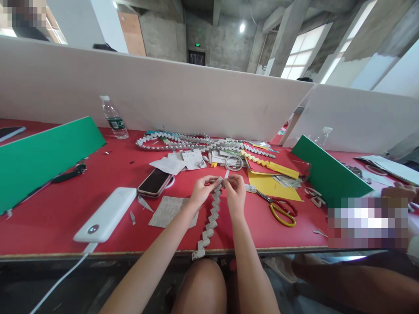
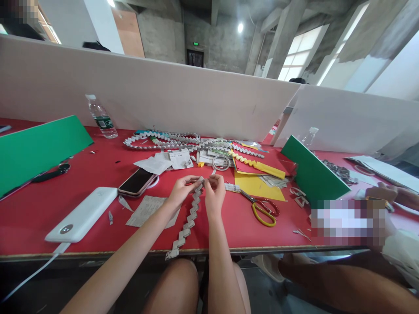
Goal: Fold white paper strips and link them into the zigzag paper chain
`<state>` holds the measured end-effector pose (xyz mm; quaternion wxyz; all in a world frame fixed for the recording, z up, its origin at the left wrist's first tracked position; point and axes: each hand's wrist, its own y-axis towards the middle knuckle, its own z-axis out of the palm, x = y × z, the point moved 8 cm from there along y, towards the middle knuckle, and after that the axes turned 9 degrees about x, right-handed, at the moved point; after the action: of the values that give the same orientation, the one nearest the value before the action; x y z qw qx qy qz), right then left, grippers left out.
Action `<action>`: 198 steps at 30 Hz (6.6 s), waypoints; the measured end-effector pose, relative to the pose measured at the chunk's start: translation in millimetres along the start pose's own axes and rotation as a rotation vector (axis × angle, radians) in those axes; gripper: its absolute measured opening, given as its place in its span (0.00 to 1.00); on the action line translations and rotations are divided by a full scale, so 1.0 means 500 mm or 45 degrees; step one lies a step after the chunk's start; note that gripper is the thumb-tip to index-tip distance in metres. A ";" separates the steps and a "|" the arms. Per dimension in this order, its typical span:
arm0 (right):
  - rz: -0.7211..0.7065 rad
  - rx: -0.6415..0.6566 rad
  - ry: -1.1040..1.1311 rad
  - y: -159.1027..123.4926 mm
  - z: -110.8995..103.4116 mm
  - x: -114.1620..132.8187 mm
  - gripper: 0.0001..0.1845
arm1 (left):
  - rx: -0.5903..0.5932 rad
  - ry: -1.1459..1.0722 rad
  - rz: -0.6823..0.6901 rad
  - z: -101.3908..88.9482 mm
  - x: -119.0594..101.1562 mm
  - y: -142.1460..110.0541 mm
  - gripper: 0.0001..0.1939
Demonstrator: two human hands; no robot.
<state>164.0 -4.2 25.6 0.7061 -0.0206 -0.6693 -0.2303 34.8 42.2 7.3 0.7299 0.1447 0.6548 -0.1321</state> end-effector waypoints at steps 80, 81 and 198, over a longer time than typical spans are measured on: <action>0.016 0.332 -0.123 -0.001 -0.024 -0.006 0.08 | 0.071 0.342 0.279 0.021 -0.023 -0.002 0.17; 0.004 0.319 -0.103 0.000 -0.024 -0.006 0.08 | 0.070 0.373 0.290 0.022 -0.025 -0.003 0.17; -0.026 0.735 -0.160 -0.015 -0.030 0.022 0.19 | 0.265 0.121 0.074 0.041 -0.027 -0.015 0.16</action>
<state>175.4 -19.4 32.2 0.6376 0.1738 -0.7497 -0.0358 49.5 27.6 22.7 0.6826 0.2448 0.6670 -0.1709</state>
